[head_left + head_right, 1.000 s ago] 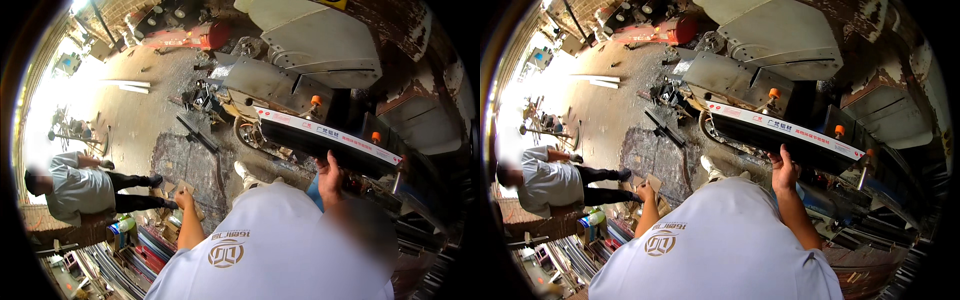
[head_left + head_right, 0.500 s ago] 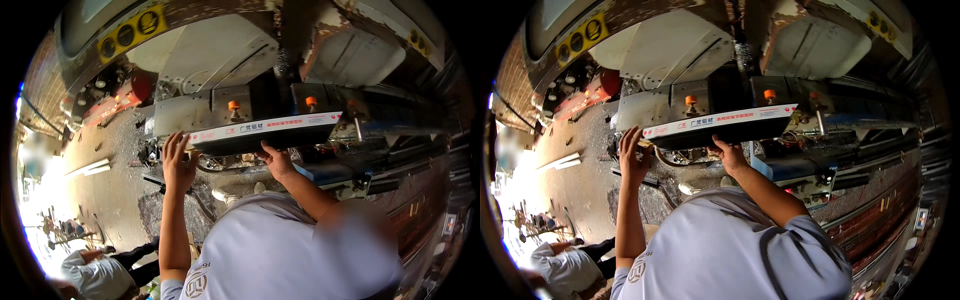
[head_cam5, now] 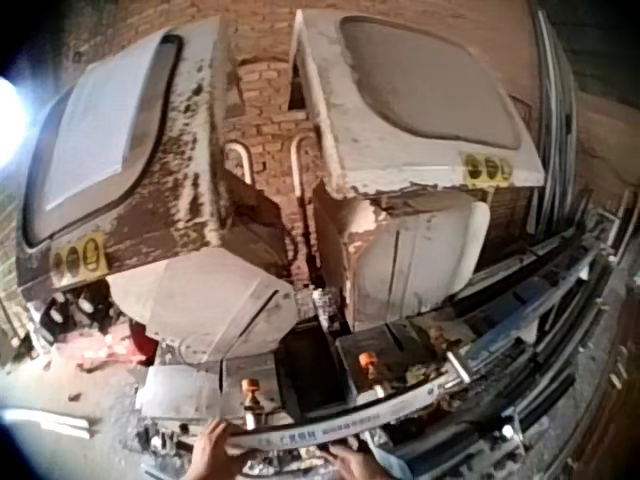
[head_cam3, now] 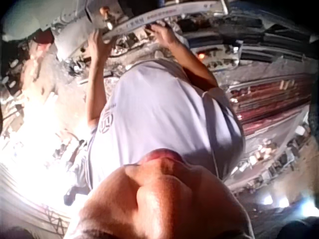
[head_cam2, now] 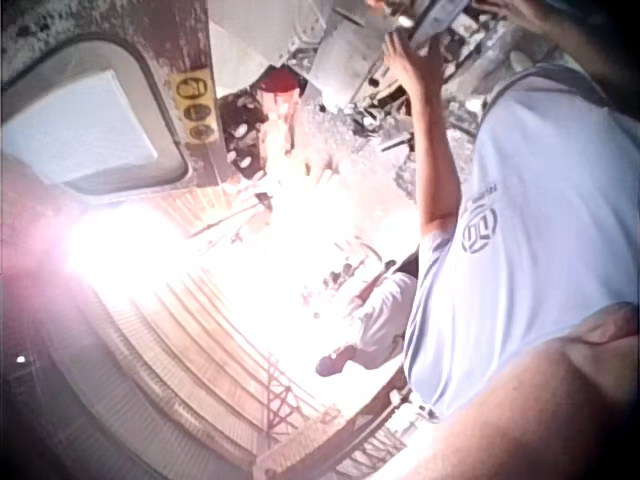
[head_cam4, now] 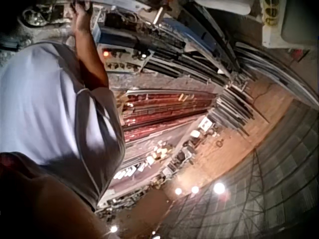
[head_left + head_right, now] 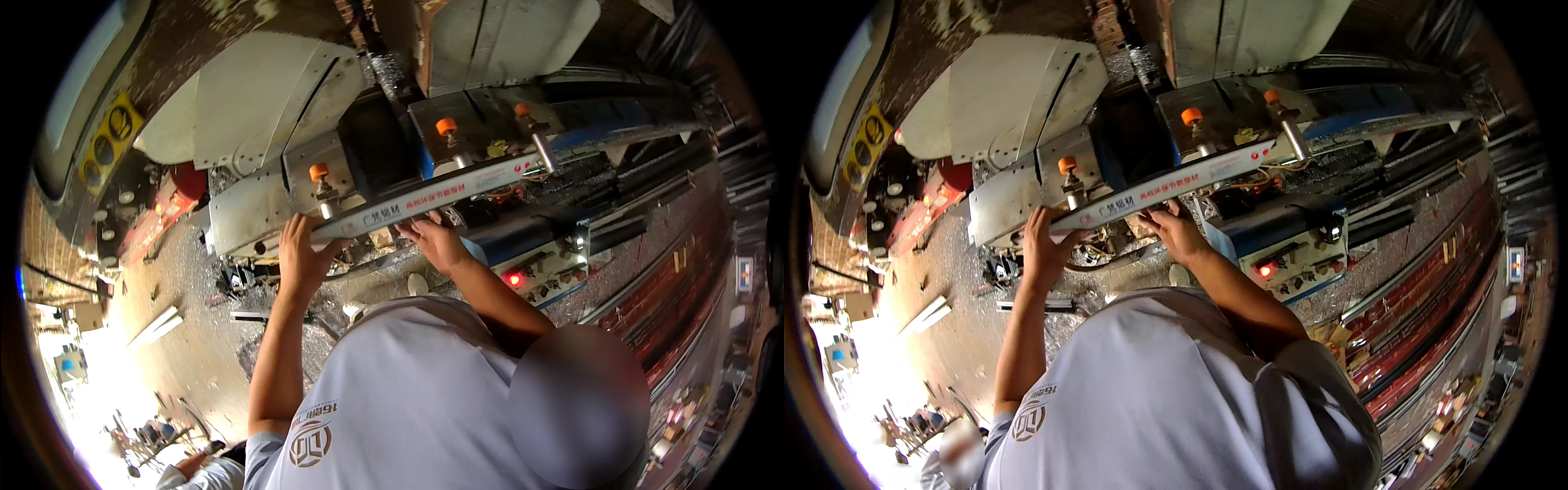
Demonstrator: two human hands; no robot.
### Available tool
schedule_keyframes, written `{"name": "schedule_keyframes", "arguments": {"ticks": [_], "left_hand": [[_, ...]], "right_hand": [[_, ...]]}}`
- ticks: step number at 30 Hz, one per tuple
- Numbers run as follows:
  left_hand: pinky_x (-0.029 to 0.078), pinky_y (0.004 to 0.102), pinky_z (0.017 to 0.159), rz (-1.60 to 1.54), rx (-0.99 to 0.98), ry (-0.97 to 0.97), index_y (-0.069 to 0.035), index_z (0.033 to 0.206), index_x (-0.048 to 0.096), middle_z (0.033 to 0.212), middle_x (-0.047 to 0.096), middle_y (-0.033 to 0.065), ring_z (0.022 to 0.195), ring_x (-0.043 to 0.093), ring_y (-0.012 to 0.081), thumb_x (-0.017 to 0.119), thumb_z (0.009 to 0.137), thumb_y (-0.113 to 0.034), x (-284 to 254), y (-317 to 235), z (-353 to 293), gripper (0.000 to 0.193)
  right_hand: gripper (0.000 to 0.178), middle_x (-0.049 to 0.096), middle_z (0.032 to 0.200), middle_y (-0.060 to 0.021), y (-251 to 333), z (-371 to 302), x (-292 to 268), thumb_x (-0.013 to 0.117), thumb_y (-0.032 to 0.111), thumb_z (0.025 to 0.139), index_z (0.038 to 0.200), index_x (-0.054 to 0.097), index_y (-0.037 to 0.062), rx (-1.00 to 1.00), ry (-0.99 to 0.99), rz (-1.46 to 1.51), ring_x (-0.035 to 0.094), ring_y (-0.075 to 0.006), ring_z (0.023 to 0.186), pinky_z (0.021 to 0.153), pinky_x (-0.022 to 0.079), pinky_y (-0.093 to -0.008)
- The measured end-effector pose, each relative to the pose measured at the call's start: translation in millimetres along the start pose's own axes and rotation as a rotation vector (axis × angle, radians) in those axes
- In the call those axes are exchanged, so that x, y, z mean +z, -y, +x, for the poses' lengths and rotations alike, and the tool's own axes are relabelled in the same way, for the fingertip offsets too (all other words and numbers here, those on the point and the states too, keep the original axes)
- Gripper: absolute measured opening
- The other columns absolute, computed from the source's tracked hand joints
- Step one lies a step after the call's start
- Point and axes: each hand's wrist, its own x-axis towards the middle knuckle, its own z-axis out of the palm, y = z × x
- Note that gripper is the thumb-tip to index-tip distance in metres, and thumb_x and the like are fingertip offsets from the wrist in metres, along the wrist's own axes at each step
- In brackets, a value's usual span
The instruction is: The person operates a metal cutting saw to cut several long metal profiles. They load the profiles into the machine, operate the controls to cut them, and then remove the cut pieces. The person also uses a tape measure to measure the profiles before cutting.
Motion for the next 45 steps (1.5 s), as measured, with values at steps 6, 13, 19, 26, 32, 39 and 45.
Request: {"name": "schedule_keyframes", "arguments": {"ticks": [6,13,19,26,32,39,45], "left_hand": [[0.047,0.042,0.074,0.099,0.127,-0.111,-0.003,0.082,0.063,0.086,0.061,0.0118,0.085,0.058,0.0339,0.082,0.072,-0.019,30.9,10.6,-11.4,0.026],[0.045,0.045,0.077,0.137,0.145,-0.136,-0.005,0.081,0.062,0.086,0.061,0.0112,0.084,0.057,0.0351,0.078,0.076,-0.018,58.7,18.8,-8.8,0.021],[0.046,0.043,0.078,0.122,0.228,-0.172,-0.006,0.079,0.061,0.087,0.063,0.01,0.083,0.058,0.0323,0.077,0.079,-0.018,62.2,14.9,-2.4,0.02],[0.048,0.0355,0.064,0.004,0.113,-0.092,-0.003,0.083,0.061,0.082,0.061,0.0098,0.069,0.06,0.0283,0.074,0.085,-0.019,30.7,8.1,24.6,0.021],[0.049,0.0409,0.067,0.078,0.159,-0.036,-0.004,0.091,0.061,0.089,0.061,0.0107,0.079,0.062,0.0348,0.072,0.086,-0.02,19.2,25.8,69.3,0.02],[0.048,0.0417,0.068,0.134,0.223,-0.096,-0.005,0.093,0.06,0.087,0.061,0.0116,0.077,0.061,0.0344,0.076,0.081,-0.03,22.3,30.4,70.7,0.032],[0.048,0.0416,0.083,0.156,0.268,-0.048,-0.005,0.103,0.064,0.101,0.065,0.0098,0.093,0.062,0.0316,0.086,0.065,-0.042,19.0,27.8,70.9,0.057]], "right_hand": [[0.045,0.056,0.126,-0.0056,9.4,-26.0,-1.5,0.053,0.016,0.098,0.14,0.039,0.008,-0.01,0.007,-0.122,0.05,-0.0201,0.126,0.106,0.041,-0.0403],[0.043,0.065,0.121,-0.0141,36.9,-80.4,-35.3,0.057,0.012,0.099,0.137,0.046,-0.0034,-0.102,-0.183,-0.615,0.062,-0.0153,0.107,0.093,0.049,-0.0285],[0.022,0.072,0.091,-0.0106,63.5,-177.0,-183.5,0.063,0.017,0.095,0.111,0.064,0.0034,-0.344,-0.697,-1.289,0.07,-0.0173,0.082,0.072,0.055,-0.0307],[0.031,0.067,0.072,-0.0115,89.7,-204.6,-233.2,0.068,0.032,0.09,0.086,0.066,0.0009,-0.152,-1.068,-1.596,0.068,-0.0218,0.071,0.065,0.05,-0.0344],[0.052,0.065,0.067,-0.0176,86.5,-158.1,-210.7,0.073,0.049,0.081,0.074,0.067,-0.0024,-0.142,-1.117,-1.603,0.064,-0.027,0.062,0.06,0.048,-0.0387],[0.04,0.054,0.051,-0.0043,92.0,-155.7,-217.4,0.072,0.036,0.084,0.064,0.061,0.003,-0.041,-1.056,-0.983,0.048,-0.0142,0.041,0.041,0.034,-0.0306],[0.039,0.053,0.05,-0.0051,96.6,-155.8,-214.1,0.07,0.032,0.085,0.063,0.058,0.0025,0.026,-1.035,-0.973,0.046,-0.0137,0.038,0.038,0.033,-0.0299]]}}
